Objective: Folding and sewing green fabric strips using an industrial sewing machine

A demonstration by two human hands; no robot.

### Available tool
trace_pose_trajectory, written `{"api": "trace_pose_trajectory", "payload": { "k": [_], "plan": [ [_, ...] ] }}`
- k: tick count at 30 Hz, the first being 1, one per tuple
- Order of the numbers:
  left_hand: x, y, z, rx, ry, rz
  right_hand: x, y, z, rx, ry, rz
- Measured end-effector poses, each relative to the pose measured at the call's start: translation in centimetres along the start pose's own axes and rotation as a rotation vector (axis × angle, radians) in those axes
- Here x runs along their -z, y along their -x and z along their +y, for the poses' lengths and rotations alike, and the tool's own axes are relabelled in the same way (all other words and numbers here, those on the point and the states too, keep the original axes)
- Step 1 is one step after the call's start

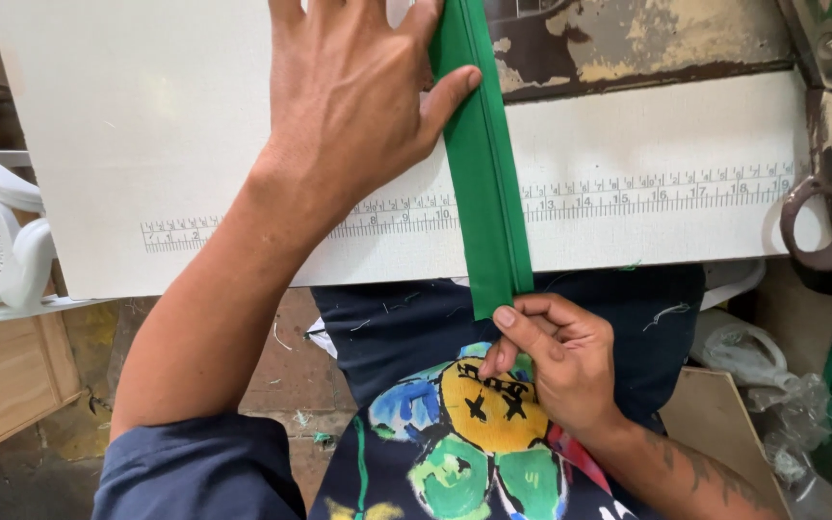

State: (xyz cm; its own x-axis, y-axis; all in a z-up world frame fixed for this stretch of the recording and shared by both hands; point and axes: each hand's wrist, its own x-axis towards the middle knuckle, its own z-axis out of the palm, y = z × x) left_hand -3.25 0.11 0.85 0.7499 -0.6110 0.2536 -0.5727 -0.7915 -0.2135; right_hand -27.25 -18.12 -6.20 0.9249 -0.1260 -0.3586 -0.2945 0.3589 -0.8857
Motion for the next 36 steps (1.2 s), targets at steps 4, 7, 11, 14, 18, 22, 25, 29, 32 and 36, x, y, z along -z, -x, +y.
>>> {"api": "trace_pose_trajectory", "payload": {
  "k": [4,7,11,14,18,22,25,29,32,36],
  "plan": [
    [-0.1,0.4,-0.1,-0.022,-0.034,0.071,1.5,0.1,-2.4,-0.109,0.121,-0.083],
    [0.0,0.3,-0.1,-0.03,-0.042,0.071,3.9,0.1,-5.3,0.079,0.719,-0.247],
    [-0.1,0.0,0.3,-0.051,-0.035,0.116,3.6,-4.4,-9.9,0.938,1.024,-0.2],
    [0.3,-0.3,0.4,-0.066,-0.077,0.144,2.4,-9.5,-11.6,1.16,1.229,-0.397],
    [0.6,-0.1,0.6,-0.056,-0.09,0.135,1.9,-11.9,-11.0,1.243,1.453,-0.561],
    [1.1,0.9,1.8,-0.044,-0.085,0.075,2.0,-9.3,-9.5,1.138,1.46,-0.582],
    [2.2,2.0,3.6,-0.081,-0.085,0.059,2.3,-5.6,-8.8,1.069,1.449,-0.52],
    [3.1,3.1,5.0,-0.118,-0.051,0.047,2.7,-4.4,-8.9,1.01,1.37,-0.428],
    [3.3,3.2,5.2,-0.112,-0.022,0.045,4.0,-8.3,-10.0,1.025,1.337,-0.437],
    [2.9,3.7,5.3,-0.082,0.074,0.042,3.6,-12.7,-12.1,1.17,1.497,-0.589]
  ]
}}
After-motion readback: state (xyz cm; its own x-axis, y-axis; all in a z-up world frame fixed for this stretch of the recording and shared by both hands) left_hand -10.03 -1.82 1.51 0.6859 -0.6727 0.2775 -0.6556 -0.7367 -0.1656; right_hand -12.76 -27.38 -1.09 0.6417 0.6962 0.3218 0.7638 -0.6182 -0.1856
